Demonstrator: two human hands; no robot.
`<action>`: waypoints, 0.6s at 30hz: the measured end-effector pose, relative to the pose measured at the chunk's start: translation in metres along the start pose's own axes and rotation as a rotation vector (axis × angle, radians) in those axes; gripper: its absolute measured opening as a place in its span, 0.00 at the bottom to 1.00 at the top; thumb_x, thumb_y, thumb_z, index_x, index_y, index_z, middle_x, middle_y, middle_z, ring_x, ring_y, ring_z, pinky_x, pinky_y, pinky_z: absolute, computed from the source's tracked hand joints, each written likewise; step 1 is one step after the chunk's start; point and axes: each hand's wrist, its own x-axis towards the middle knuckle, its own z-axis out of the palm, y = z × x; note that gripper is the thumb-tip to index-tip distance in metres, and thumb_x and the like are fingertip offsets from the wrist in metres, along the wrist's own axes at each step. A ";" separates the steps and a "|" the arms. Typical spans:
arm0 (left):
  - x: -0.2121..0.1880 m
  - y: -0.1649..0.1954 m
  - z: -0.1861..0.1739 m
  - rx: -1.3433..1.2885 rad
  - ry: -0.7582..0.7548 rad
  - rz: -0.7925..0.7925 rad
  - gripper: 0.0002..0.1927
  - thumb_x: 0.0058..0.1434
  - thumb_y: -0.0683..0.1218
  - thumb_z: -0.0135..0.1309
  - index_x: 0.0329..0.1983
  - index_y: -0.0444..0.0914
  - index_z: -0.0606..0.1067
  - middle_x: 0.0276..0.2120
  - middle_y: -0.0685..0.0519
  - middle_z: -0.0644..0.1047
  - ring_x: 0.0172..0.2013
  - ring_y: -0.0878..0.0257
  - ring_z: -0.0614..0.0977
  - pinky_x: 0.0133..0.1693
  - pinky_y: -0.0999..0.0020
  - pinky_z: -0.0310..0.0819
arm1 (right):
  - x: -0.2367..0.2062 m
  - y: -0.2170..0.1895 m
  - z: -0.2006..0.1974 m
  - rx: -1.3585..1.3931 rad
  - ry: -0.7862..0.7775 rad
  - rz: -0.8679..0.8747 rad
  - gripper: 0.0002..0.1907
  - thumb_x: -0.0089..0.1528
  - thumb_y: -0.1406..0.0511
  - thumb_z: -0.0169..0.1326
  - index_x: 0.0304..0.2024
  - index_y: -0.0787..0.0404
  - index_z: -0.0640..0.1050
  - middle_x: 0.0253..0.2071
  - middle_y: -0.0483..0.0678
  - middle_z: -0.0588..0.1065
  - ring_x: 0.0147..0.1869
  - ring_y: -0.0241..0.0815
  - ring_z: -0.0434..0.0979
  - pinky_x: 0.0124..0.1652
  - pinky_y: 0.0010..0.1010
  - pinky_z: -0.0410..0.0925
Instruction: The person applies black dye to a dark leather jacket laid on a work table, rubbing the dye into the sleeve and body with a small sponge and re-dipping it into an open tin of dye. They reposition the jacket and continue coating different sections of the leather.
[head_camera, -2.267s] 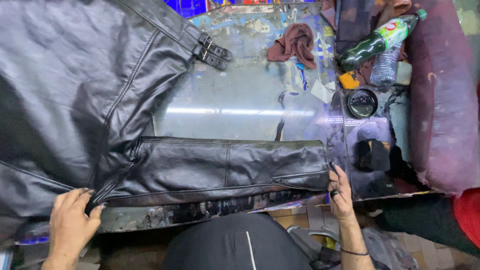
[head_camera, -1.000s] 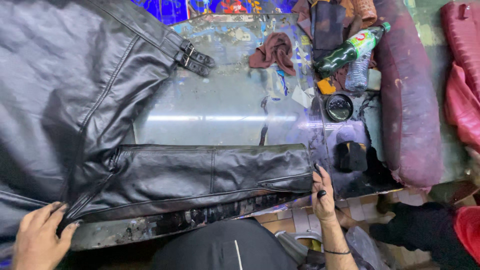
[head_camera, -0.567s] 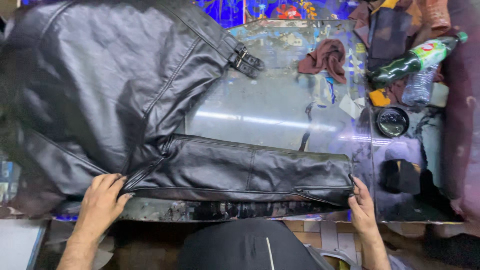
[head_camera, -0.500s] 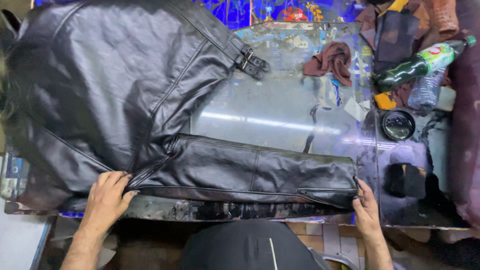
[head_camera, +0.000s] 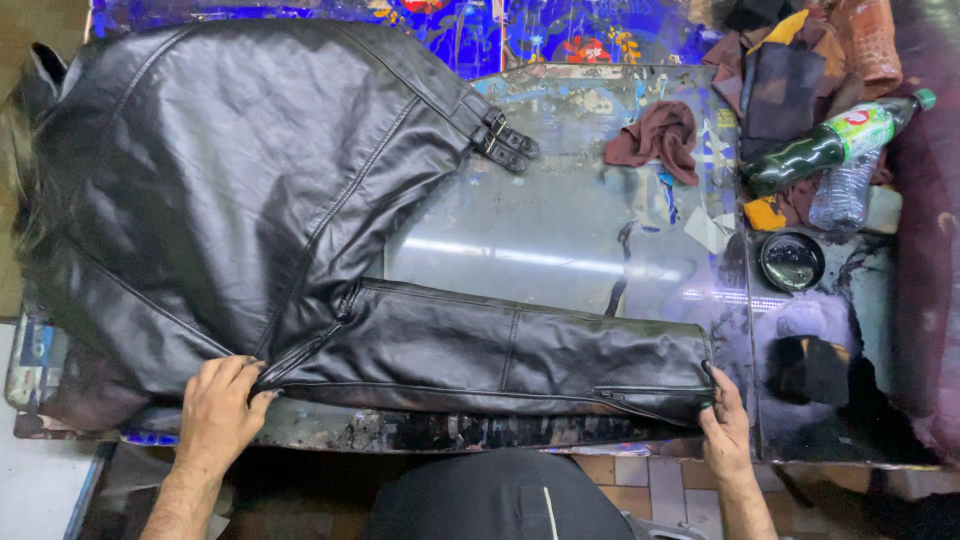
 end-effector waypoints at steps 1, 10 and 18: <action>0.001 0.001 0.000 0.001 0.002 -0.001 0.24 0.46 0.46 0.65 0.48 0.39 0.79 0.48 0.55 0.77 0.54 0.55 0.75 0.53 0.55 0.69 | 0.000 0.002 0.001 -0.019 0.016 -0.012 0.29 0.69 0.67 0.46 0.73 0.69 0.60 0.66 0.53 0.69 0.70 0.41 0.67 0.69 0.33 0.56; 0.021 -0.005 -0.038 0.008 0.180 0.049 0.17 0.45 0.43 0.66 0.39 0.36 0.78 0.42 0.53 0.78 0.49 0.51 0.77 0.50 0.54 0.69 | 0.030 -0.009 0.003 0.264 0.217 0.041 0.28 0.69 0.73 0.46 0.72 0.68 0.63 0.67 0.53 0.70 0.68 0.41 0.70 0.67 0.35 0.62; 0.026 -0.038 -0.056 -0.340 0.546 -0.082 0.16 0.58 0.36 0.56 0.50 0.33 0.75 0.48 0.42 0.79 0.47 0.45 0.81 0.49 0.57 0.75 | 0.106 -0.058 0.061 0.456 0.268 -0.103 0.29 0.71 0.72 0.47 0.75 0.67 0.63 0.59 0.49 0.74 0.60 0.38 0.75 0.66 0.33 0.66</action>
